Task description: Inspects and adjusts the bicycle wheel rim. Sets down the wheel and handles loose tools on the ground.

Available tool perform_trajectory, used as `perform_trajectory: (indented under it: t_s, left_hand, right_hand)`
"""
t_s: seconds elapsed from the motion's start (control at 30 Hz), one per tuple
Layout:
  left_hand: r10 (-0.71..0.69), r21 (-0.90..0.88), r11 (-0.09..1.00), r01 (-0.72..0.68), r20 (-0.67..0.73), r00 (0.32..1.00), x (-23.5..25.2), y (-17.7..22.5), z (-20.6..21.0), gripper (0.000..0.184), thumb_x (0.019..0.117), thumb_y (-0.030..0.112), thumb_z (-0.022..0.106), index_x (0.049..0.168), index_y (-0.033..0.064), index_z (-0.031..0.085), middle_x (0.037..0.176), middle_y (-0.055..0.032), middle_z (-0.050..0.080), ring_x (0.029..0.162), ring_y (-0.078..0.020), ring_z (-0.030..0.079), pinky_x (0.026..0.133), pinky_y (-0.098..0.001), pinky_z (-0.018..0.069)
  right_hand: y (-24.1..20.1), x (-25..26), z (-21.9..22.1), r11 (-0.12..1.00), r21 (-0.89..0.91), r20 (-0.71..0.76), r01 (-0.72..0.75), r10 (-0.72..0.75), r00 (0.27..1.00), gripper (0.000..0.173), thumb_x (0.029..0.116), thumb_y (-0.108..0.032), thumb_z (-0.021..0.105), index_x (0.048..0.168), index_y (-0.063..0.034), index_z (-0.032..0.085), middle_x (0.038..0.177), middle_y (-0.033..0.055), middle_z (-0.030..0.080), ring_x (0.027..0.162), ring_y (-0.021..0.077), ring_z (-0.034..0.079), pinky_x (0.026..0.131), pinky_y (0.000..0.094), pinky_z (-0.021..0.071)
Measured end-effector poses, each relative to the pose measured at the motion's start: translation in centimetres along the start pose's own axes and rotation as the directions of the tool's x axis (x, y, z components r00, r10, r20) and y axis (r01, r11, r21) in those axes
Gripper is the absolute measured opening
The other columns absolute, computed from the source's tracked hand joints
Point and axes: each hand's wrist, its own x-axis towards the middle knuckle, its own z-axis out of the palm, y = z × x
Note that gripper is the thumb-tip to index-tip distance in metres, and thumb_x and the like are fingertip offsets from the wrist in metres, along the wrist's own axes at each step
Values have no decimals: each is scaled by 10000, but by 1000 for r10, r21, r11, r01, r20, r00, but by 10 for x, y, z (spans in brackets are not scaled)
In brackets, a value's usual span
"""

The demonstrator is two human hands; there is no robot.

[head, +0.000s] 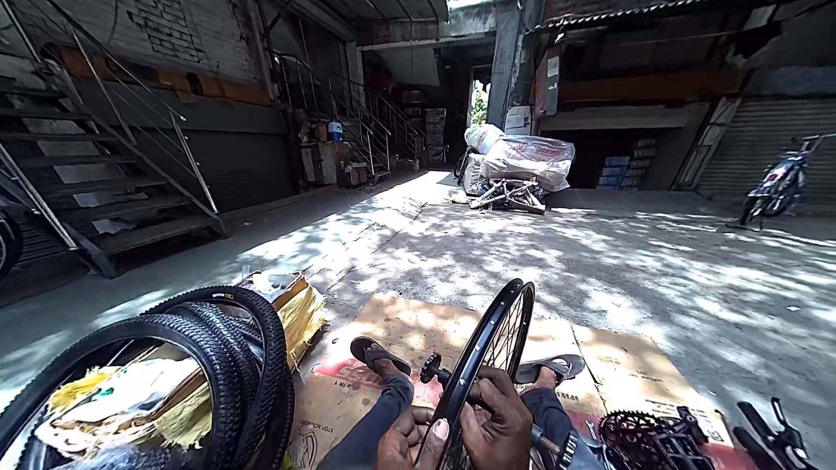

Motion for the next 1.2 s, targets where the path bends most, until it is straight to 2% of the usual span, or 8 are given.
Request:
perform_trajectory:
  t_s: [0.2, 0.33, 0.53, 0.73, 0.87, 0.97, 1.07, 1.2]
  left_hand:
    - [-130, 99, 988, 122, 83, 988, 17, 14, -4, 297, 1004, 223, 655, 1296, 173, 657, 1019, -117, 690, 538, -210, 616, 475, -321, 570]
    - [-77, 102, 993, 60, 168, 983, 32, 22, 6, 282, 1046, 246, 607, 1319, 193, 649, 1002, -106, 668, 485, -178, 564, 414, -290, 531]
    - [-35, 149, 989, 5, 201, 979, 50, 29, 14, 325, 1050, 247, 594, 1371, 196, 607, 909, -89, 654, 530, -176, 561, 433, -270, 486]
    - [17, 306, 947, -96, 250, 968, 74, 20, 3, 433, 1008, 399, 629, 1432, 329, 585, 1130, -28, 633, 866, -155, 639, 735, -368, 565]
    - [-9, 238, 966, -104, 433, 901, 101, 40, 18, 465, 1080, 342, 497, 1540, 277, 487, 1468, -20, 579, 1253, -150, 611, 1029, -438, 526]
    - [-98, 166, 986, -1, 588, 803, 138, 59, 45, 431, 1118, 265, 384, 1523, 150, 476, 1368, -92, 603, 1141, -164, 622, 938, -388, 528]
    - [-176, 165, 981, 104, 522, 834, 176, 68, 81, 280, 1099, 240, 413, 1010, 84, 628, 857, -32, 587, 740, -126, 581, 662, -318, 504]
    - [-195, 176, 977, 117, 536, 822, 209, 74, 103, 177, 1064, 122, 423, 969, 81, 567, 842, -29, 527, 703, -113, 540, 632, -266, 492]
  right_hand:
    - [6, -11, -29, 990, -116, 75, -79, 88, 993, 60, 914, -199, 712, 938, -144, 715, 1139, -5, 713, 1020, 98, 692, 814, 287, 614]
    - [12, -5, -40, 990, -96, 133, -105, 117, 984, 363, 935, -235, 752, 1247, -73, 663, 1201, 37, 700, 1080, 166, 697, 948, 365, 608]
    - [14, 29, -29, 972, -236, 82, 19, 1, 997, 158, 882, -143, 778, 1032, -98, 757, 1123, 23, 736, 1053, 115, 702, 900, 330, 603]
    - [21, 23, -35, 913, -408, 174, 22, 54, 983, 133, 951, -246, 683, 996, -131, 736, 1005, 1, 754, 909, 88, 725, 779, 354, 611]
    - [43, -18, -58, 936, -173, 126, -306, 329, 936, 179, 1033, -237, 604, 1119, -84, 634, 1098, 33, 690, 993, 143, 683, 868, 330, 591]
    - [48, -50, -66, 774, 75, 27, -628, 628, 778, 243, 1097, -241, 438, 1170, -63, 587, 1161, 54, 708, 1041, 158, 701, 900, 341, 588]
    - [46, -77, -70, 474, 249, 13, -844, 870, 493, 366, 1122, -332, 363, 1181, -92, 633, 1124, 39, 715, 1012, 170, 701, 883, 363, 587]
    - [53, -94, -74, 247, 412, 57, -877, 954, 296, 313, 1104, -309, 436, 1096, -83, 652, 1021, 84, 727, 896, 212, 735, 786, 396, 632]
